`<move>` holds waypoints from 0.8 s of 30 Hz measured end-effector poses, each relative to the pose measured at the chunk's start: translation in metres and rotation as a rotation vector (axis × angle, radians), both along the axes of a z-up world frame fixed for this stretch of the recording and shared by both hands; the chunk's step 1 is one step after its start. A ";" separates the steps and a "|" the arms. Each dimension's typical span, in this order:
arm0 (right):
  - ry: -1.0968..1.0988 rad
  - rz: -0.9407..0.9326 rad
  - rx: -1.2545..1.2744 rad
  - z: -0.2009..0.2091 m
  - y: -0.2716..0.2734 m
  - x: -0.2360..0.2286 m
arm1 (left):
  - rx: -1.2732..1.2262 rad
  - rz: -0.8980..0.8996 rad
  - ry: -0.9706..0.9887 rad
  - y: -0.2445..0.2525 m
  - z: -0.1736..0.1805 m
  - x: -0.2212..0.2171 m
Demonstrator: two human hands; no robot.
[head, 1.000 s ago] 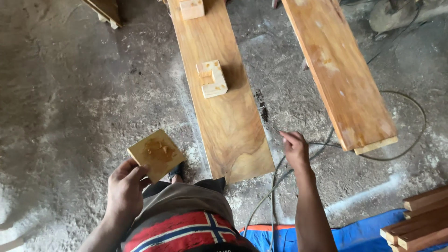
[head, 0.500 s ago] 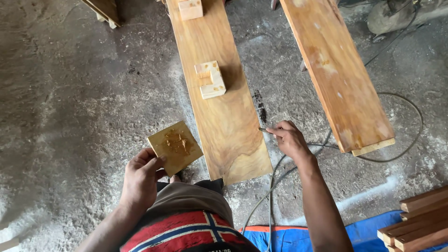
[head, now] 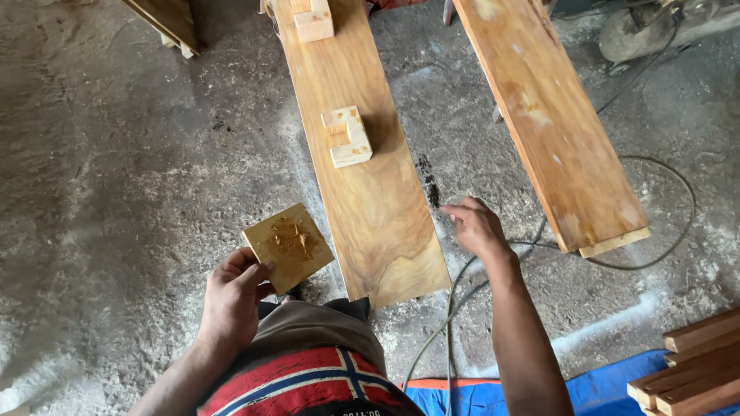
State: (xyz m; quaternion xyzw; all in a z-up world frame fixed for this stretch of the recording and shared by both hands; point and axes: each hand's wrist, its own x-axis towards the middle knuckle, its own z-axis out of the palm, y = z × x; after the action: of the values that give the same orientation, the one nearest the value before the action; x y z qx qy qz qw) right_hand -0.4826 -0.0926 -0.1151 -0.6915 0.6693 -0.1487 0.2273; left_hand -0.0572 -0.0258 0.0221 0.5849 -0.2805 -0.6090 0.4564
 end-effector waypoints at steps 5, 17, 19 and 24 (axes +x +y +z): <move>0.079 0.003 0.119 0.008 -0.002 0.006 | 0.012 -0.012 -0.046 -0.001 0.007 -0.002; -0.464 -0.182 0.195 -0.074 0.009 -0.025 | 0.009 0.033 -0.025 0.005 0.002 0.008; -0.616 -0.266 0.191 -0.094 0.014 -0.020 | 0.015 0.027 -0.019 0.005 0.002 0.010; -0.859 -0.303 0.200 -0.135 0.038 -0.030 | 0.025 0.013 -0.025 0.007 0.004 0.011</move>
State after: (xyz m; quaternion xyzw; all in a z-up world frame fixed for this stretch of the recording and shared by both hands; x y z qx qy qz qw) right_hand -0.5123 -0.0542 -0.2500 -0.4363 0.6191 -0.3880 0.5251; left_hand -0.0466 -0.0185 0.0264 0.6001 -0.2745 -0.6021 0.4495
